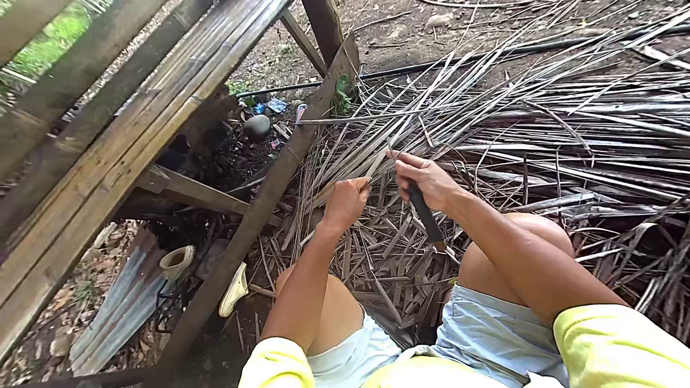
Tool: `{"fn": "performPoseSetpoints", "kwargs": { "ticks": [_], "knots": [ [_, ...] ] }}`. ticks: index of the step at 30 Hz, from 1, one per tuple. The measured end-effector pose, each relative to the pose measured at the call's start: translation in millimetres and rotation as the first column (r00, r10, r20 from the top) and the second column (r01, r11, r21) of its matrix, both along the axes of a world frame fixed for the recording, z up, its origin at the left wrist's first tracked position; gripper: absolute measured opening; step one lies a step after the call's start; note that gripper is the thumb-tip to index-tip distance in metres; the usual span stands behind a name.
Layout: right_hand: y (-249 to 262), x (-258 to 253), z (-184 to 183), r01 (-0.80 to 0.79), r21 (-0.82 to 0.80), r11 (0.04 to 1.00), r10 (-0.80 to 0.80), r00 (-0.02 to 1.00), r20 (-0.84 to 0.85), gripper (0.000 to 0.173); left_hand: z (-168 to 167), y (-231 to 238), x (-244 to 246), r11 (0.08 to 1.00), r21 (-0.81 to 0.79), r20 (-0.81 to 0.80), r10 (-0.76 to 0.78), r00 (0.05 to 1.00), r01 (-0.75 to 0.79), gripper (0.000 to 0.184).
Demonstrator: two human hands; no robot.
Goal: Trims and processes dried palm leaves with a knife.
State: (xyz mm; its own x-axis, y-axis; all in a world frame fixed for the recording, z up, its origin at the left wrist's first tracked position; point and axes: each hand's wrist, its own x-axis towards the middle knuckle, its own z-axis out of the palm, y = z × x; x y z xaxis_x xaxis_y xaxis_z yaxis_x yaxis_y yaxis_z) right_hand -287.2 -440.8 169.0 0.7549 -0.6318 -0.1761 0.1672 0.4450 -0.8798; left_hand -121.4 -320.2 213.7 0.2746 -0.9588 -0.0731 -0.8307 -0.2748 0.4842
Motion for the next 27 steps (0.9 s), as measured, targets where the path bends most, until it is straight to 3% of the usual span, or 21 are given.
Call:
{"fn": "performPoseSetpoints", "kwargs": {
  "ticks": [7, 9, 11, 13, 15, 22, 25, 27],
  "knots": [
    [-51, -22, 6, 0.349, 0.019, 0.937, -0.349, 0.936, 0.039, 0.033, 11, 10, 26, 0.973, 0.23, -0.084, 0.055, 0.995, -0.034, 0.032],
    [-40, -22, 8, 0.255, -0.046, 0.966, -0.254, 0.967, 0.02, 0.033, 10, 9, 28, 0.976, 0.213, -0.101, 0.077, 0.992, -0.054, 0.032],
    [-15, -15, 9, 0.027, -0.149, 0.988, -0.03, 0.999, -0.023, 0.036, 11, 6, 25, 0.978, 0.189, -0.116, 0.106, 0.988, -0.083, 0.031],
    [13, -6, 5, -0.204, -0.188, 0.961, 0.192, 0.978, -0.083, 0.042, 10, 2, 22, 0.981, 0.148, -0.125, 0.146, 0.981, -0.127, 0.03],
    [34, 3, -5, -0.326, -0.174, 0.929, 0.312, 0.944, -0.105, 0.05, 7, -2, 21, 0.982, 0.093, -0.143, 0.178, 0.974, -0.166, 0.029],
    [25, 16, -9, -0.32, -0.165, 0.933, 0.307, 0.946, -0.104, 0.052, -3, -4, 15, 0.992, -0.062, -0.101, 0.103, 0.99, -0.11, 0.026],
    [24, 19, -9, -0.302, -0.17, 0.938, 0.285, 0.951, -0.119, 0.045, -13, -2, 14, 0.988, -0.149, 0.007, 0.039, 0.999, -0.038, 0.025],
    [23, 20, -11, -0.264, -0.173, 0.949, 0.245, 0.962, -0.12, 0.032, -16, 0, 8, 0.981, -0.189, 0.137, -0.004, 0.991, 0.03, 0.022]
  ]
}}
